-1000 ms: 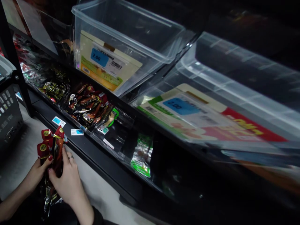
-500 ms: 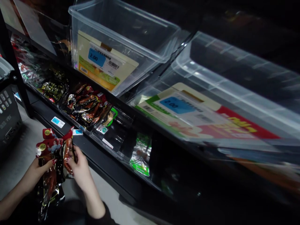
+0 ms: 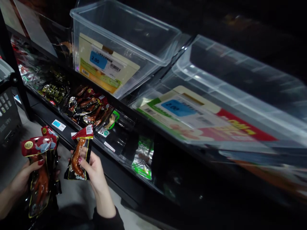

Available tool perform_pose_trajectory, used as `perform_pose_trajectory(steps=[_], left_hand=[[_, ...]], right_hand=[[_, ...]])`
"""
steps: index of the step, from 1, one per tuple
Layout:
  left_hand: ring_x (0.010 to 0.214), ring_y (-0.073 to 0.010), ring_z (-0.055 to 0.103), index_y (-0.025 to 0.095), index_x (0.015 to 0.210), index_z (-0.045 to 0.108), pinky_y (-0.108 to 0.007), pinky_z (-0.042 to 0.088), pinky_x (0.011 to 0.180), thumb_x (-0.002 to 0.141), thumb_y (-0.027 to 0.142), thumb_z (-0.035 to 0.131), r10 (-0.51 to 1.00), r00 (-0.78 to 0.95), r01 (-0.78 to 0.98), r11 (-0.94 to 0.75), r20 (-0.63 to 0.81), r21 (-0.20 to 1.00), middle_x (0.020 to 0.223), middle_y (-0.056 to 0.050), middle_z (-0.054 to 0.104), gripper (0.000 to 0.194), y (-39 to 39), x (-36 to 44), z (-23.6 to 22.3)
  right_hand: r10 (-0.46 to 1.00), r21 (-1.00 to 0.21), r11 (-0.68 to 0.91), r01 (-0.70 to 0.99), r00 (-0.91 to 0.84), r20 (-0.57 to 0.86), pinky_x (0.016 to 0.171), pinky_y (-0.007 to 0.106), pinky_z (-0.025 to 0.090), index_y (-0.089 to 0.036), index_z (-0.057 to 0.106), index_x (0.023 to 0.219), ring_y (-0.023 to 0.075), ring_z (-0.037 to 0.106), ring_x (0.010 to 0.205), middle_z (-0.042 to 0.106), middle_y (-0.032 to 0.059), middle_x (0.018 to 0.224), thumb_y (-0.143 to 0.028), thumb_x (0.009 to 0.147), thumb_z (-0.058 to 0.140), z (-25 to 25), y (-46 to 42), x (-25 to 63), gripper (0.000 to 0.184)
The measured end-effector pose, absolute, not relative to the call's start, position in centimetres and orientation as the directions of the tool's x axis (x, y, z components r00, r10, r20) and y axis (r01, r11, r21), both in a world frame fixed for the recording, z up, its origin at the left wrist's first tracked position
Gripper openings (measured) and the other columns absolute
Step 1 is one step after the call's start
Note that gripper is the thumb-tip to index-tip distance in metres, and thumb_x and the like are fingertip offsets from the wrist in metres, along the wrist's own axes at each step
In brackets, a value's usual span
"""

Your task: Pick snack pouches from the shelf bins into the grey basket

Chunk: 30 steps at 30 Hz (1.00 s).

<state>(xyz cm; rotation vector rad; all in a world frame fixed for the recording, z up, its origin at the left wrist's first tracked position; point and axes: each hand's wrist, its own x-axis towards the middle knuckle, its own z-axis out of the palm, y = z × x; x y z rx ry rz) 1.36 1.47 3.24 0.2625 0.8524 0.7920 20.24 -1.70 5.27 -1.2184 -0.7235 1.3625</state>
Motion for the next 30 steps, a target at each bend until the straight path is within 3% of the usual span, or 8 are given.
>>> perform_pose_trajectory(steps=[4, 7, 10, 13, 17, 21, 25, 30], left_hand=[[0.066, -0.0277, 0.068, 0.021, 0.116, 0.044, -0.038, 0.054, 0.061, 0.059, 0.018, 0.070, 0.712, 0.398, -0.513, 0.696, -0.579, 0.503, 0.072, -0.003, 0.070, 0.063, 1.4, 1.4, 3.1], [0.067, -0.0266, 0.067, 0.019, 0.106, 0.051, -0.036, 0.053, 0.061, 0.059, 0.021, 0.071, 0.724, 0.396, -0.495, 0.687, -0.565, 0.532, 0.070, -0.003, 0.070, 0.050, 1.5, 1.4, 2.8], [0.065, -0.0248, 0.066, 0.016, 0.088, 0.058, -0.033, 0.051, 0.059, 0.059, 0.027, 0.071, 0.758, 0.347, -0.431, 0.652, -0.553, 0.624, 0.069, -0.003, 0.069, 0.033, 1.6, 1.5, 2.2], [0.066, -0.0219, 0.064, 0.016, 0.080, 0.060, -0.029, 0.049, 0.060, 0.060, 0.033, 0.070, 0.846, 0.192, -0.300, 0.533, -0.497, 0.791, 0.069, -0.003, 0.069, 0.028, 1.8, 1.8, 1.2], [0.079, -0.0253, 0.062, 0.014, 0.082, 0.062, -0.035, 0.046, 0.074, 0.065, 0.039, 0.063, 0.924, 0.086, -0.099, 0.379, -0.372, 0.920, 0.077, -0.005, 0.068, 0.030, 2.1, 2.3, 0.1], [0.108, -0.0268, 0.051, 0.014, 0.104, 0.056, -0.038, 0.033, 0.097, 0.070, 0.042, 0.056, 0.945, -0.010, -0.088, 0.323, -0.325, 0.942, 0.111, -0.010, 0.061, 0.043, 2.1, 2.6, -0.9], [0.122, -0.0236, 0.038, 0.017, 0.115, 0.050, -0.037, 0.022, 0.105, 0.079, 0.048, 0.042, 0.895, 0.059, -0.208, 0.445, -0.443, 0.871, 0.128, -0.010, 0.049, 0.049, 1.5, 2.9, -1.3], [0.127, -0.0209, 0.031, 0.018, 0.123, 0.043, -0.035, 0.017, 0.107, 0.080, 0.051, 0.038, 0.923, 0.177, -0.162, 0.369, -0.341, 0.915, 0.134, -0.010, 0.043, 0.055, 1.3, 2.8, -1.6]], right_hand=[[0.959, -0.935, -0.186, -0.302, 0.153, -0.240, 0.066, 0.034, 0.051, -0.018, 0.056, 0.098, 0.0216, 0.065, 0.070, 0.067, 0.0073, 0.092, -0.028, 0.068, 0.065, 5.2, -1.8, 20.3, 0.033], [0.957, -0.957, -0.183, -0.226, 0.184, -0.226, 0.072, 0.036, 0.050, -0.018, 0.048, 0.109, 0.0221, 0.064, 0.078, 0.065, 0.0079, 0.096, -0.029, 0.073, 0.059, 4.9, -1.7, 20.5, 0.039], [0.933, -0.981, -0.173, 0.092, 0.335, -0.133, 0.083, 0.039, 0.045, -0.018, 0.031, 0.126, 0.0223, 0.060, 0.093, 0.060, 0.0102, 0.104, -0.030, 0.078, 0.051, 4.5, -1.8, 20.2, 0.053], [0.901, -0.817, -0.210, 0.537, 0.431, 0.051, 0.085, 0.039, 0.044, -0.016, 0.021, 0.133, 0.0219, 0.058, 0.095, 0.055, 0.0138, 0.110, -0.024, 0.082, 0.042, 4.1, -2.2, 18.6, 0.055], [0.981, -0.446, -0.144, 0.884, 0.188, 0.056, 0.073, 0.039, 0.050, -0.030, 0.039, 0.127, 0.0233, 0.060, 0.088, 0.051, 0.0124, 0.115, -0.008, 0.080, 0.036, 3.3, -3.2, 14.7, 0.052], [1.000, -0.300, 0.006, 0.954, -0.015, -0.028, 0.084, 0.050, 0.044, -0.038, 0.026, 0.132, 0.0292, 0.052, 0.105, 0.038, 0.0106, 0.132, -0.008, 0.077, 0.043, 2.6, -3.9, 11.8, 0.065], [0.994, -0.396, 0.013, 0.918, -0.056, -0.097, 0.095, 0.048, 0.036, -0.026, 0.016, 0.137, 0.0296, 0.036, 0.121, 0.033, 0.0111, 0.137, -0.017, 0.073, 0.053, 2.7, -3.8, 11.5, 0.075], [0.994, -0.468, -0.005, 0.884, -0.046, -0.098, 0.099, 0.040, 0.035, -0.017, 0.021, 0.137, 0.0236, 0.033, 0.124, 0.037, 0.0118, 0.135, -0.011, 0.071, 0.046, 3.3, -3.4, 12.5, 0.070]])
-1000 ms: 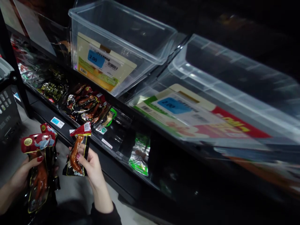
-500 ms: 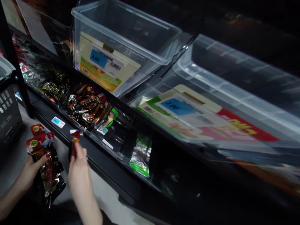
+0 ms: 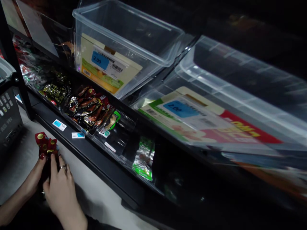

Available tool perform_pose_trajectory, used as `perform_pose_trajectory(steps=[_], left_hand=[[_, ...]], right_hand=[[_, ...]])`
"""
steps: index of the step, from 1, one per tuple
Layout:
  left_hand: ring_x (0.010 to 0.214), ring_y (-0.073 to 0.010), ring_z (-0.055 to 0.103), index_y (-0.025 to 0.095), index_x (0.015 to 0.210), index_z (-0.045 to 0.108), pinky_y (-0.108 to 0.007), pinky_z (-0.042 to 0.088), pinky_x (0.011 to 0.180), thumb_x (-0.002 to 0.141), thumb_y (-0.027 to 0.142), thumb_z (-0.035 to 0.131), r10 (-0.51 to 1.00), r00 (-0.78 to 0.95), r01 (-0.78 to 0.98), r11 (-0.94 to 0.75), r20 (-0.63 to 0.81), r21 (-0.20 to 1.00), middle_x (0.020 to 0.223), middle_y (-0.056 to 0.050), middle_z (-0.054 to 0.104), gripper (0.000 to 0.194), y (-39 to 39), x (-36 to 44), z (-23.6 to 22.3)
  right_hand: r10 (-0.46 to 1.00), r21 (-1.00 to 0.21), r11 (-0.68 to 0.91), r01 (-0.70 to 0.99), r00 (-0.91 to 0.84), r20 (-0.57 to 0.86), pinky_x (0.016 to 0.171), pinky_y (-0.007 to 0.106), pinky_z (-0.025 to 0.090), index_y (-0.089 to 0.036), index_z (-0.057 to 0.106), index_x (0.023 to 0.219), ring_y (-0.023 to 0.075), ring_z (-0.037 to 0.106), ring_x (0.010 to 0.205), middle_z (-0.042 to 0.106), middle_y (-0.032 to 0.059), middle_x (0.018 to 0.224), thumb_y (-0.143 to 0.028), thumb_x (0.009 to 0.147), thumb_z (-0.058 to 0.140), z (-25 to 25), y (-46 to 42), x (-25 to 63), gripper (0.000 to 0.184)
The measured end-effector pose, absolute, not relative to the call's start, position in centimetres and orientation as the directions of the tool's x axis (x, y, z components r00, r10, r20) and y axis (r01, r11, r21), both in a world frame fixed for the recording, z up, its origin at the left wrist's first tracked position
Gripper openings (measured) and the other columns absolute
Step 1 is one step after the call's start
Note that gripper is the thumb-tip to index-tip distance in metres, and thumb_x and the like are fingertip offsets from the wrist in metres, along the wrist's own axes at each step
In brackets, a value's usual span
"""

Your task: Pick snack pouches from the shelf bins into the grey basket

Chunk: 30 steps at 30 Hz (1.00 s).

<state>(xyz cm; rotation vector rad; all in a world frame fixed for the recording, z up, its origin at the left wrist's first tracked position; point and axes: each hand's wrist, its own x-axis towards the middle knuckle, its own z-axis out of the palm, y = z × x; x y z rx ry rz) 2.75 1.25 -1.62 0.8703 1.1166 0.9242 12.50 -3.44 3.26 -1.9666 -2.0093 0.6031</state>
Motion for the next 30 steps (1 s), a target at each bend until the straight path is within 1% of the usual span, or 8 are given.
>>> perform_pose_trajectory(steps=[3, 6, 9, 12, 15, 19, 25, 30], left_hand=[[0.124, -0.0264, 0.035, 0.013, 0.119, 0.046, -0.039, 0.019, 0.106, 0.074, 0.054, 0.044, 0.942, 0.122, -0.011, 0.316, -0.312, 0.949, 0.129, -0.014, 0.048, 0.061, 1.3, 2.5, -1.9], [0.122, -0.0274, 0.037, 0.015, 0.114, 0.050, -0.042, 0.020, 0.105, 0.075, 0.052, 0.043, 0.954, 0.125, 0.073, 0.264, -0.271, 0.962, 0.124, -0.014, 0.052, 0.055, 1.2, 2.5, -2.2], [0.123, -0.0256, 0.037, 0.016, 0.109, 0.054, -0.040, 0.018, 0.105, 0.079, 0.047, 0.038, 0.968, 0.135, 0.085, 0.202, -0.212, 0.976, 0.119, -0.012, 0.056, 0.046, 1.1, 2.6, -2.2], [0.117, -0.0255, 0.044, 0.016, 0.106, 0.055, -0.039, 0.025, 0.102, 0.078, 0.044, 0.044, 0.968, 0.138, 0.041, 0.205, -0.209, 0.978, 0.114, -0.011, 0.059, 0.041, 1.5, 2.5, -2.1], [0.103, -0.0251, 0.054, 0.016, 0.100, 0.056, -0.036, 0.037, 0.093, 0.072, 0.039, 0.057, 0.954, 0.139, -0.028, 0.272, -0.266, 0.962, 0.104, -0.009, 0.064, 0.036, 2.1, 2.3, -1.7], [0.074, -0.0197, 0.063, 0.017, 0.090, 0.056, -0.031, 0.048, 0.070, 0.064, 0.032, 0.067, 0.910, 0.087, -0.222, 0.414, -0.405, 0.883, 0.081, -0.001, 0.066, 0.032, 2.5, 2.0, -0.8], [0.053, -0.0137, 0.060, 0.017, 0.084, 0.055, -0.025, 0.048, 0.054, 0.057, 0.027, 0.073, 0.853, 0.108, -0.387, 0.509, -0.510, 0.769, 0.063, 0.005, 0.064, 0.033, 2.6, 1.9, 0.5], [0.059, -0.0132, 0.060, 0.016, 0.084, 0.058, -0.025, 0.048, 0.059, 0.057, 0.029, 0.073, 0.852, 0.129, -0.431, 0.510, -0.508, 0.745, 0.069, 0.003, 0.065, 0.034, 2.6, 1.9, 1.0]], right_hand=[[0.996, -0.500, -0.044, 0.865, 0.001, -0.086, 0.098, 0.036, 0.037, -0.016, 0.022, 0.136, 0.0202, 0.036, 0.122, 0.038, 0.0102, 0.134, -0.008, 0.072, 0.041, 3.3, -3.5, 12.6, 0.068], [0.996, -0.476, -0.075, 0.876, 0.046, -0.072, 0.099, 0.037, 0.036, -0.010, 0.022, 0.136, 0.0227, 0.035, 0.123, 0.035, 0.0129, 0.136, -0.006, 0.068, 0.043, 2.6, -3.8, 12.0, 0.072], [0.997, -0.440, -0.082, 0.894, 0.075, -0.034, 0.099, 0.039, 0.036, -0.006, 0.024, 0.134, 0.0246, 0.035, 0.123, 0.035, 0.0161, 0.136, -0.003, 0.067, 0.042, 2.0, -4.0, 11.4, 0.070], [0.994, -0.520, -0.109, 0.847, 0.099, -0.047, 0.095, 0.038, 0.040, -0.009, 0.029, 0.132, 0.0235, 0.041, 0.118, 0.042, 0.0151, 0.131, -0.007, 0.074, 0.039, 2.3, -3.6, 12.2, 0.060], [0.988, -0.718, -0.154, 0.679, 0.110, -0.108, 0.093, 0.036, 0.041, -0.014, 0.037, 0.129, 0.0204, 0.050, 0.110, 0.053, 0.0106, 0.122, -0.012, 0.078, 0.038, 2.9, -2.7, 14.5, 0.050], [0.977, -0.946, -0.155, 0.286, 0.186, -0.104, 0.098, 0.037, 0.034, -0.018, 0.047, 0.120, 0.0198, 0.049, 0.112, 0.054, 0.0055, 0.121, -0.021, 0.079, 0.043, 2.9, -1.2, 17.8, 0.042], [0.953, -0.983, -0.126, -0.133, 0.260, -0.157, 0.092, 0.041, 0.040, -0.018, 0.053, 0.113, 0.0241, 0.052, 0.108, 0.059, 0.0063, 0.115, -0.025, 0.072, 0.052, 2.6, -0.5, 19.3, 0.042], [0.958, -0.980, -0.131, -0.149, 0.235, -0.164, 0.084, 0.042, 0.045, -0.016, 0.051, 0.116, 0.0255, 0.057, 0.099, 0.061, 0.0089, 0.110, -0.030, 0.073, 0.050, 2.6, -0.7, 19.7, 0.045]])
